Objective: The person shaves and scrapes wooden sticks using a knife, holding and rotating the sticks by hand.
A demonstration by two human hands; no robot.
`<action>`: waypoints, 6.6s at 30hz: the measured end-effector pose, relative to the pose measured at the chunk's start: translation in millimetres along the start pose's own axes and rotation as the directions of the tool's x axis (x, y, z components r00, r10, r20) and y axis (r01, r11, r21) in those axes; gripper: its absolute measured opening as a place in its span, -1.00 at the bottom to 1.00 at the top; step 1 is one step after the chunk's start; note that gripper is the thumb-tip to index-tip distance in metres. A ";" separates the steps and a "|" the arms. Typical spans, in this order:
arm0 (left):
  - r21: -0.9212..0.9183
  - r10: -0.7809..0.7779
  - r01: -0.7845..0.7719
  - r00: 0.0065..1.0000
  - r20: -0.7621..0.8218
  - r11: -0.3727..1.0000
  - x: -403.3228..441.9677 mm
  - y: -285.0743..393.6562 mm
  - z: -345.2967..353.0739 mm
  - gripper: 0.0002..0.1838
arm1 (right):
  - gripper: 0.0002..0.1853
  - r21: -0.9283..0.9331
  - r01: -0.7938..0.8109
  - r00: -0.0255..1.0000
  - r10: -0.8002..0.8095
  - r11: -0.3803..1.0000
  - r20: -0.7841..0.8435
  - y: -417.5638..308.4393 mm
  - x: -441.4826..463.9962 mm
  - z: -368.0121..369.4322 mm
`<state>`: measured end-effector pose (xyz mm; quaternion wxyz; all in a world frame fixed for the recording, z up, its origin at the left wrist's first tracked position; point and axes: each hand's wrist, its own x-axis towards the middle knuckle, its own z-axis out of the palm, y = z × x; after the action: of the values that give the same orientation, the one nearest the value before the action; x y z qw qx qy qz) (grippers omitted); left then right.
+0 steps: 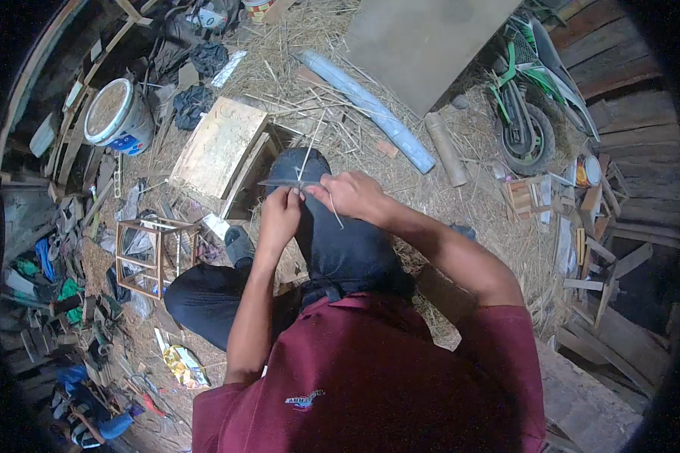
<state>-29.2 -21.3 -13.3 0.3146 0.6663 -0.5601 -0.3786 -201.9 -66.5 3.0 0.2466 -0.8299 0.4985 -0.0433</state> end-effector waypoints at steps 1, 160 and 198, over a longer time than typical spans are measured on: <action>-0.047 -0.009 0.010 1.000 0.021 0.999 -5.1 -1.6 -2.9 -0.73 | -0.40 -0.021 -0.023 1.000 0.024 1.000 0.016 -0.9 2.1 -1.1; -0.372 -0.056 0.097 0.991 0.121 0.923 16.5 -11.7 14.9 -0.73 | -0.42 0.030 -0.012 0.995 0.015 0.999 -0.102 15.7 -16.3 7.6; -0.062 -0.079 0.078 0.997 -0.017 0.995 -59.2 0.8 -12.6 -0.78 | -0.36 0.040 -0.250 0.965 0.252 0.967 -0.070 14.5 -10.2 -1.2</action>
<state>-23.8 36.7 2.9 0.3250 0.6815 -0.5185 -0.4013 -219.0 -63.8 -0.7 0.2441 -0.7541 0.6076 -0.0501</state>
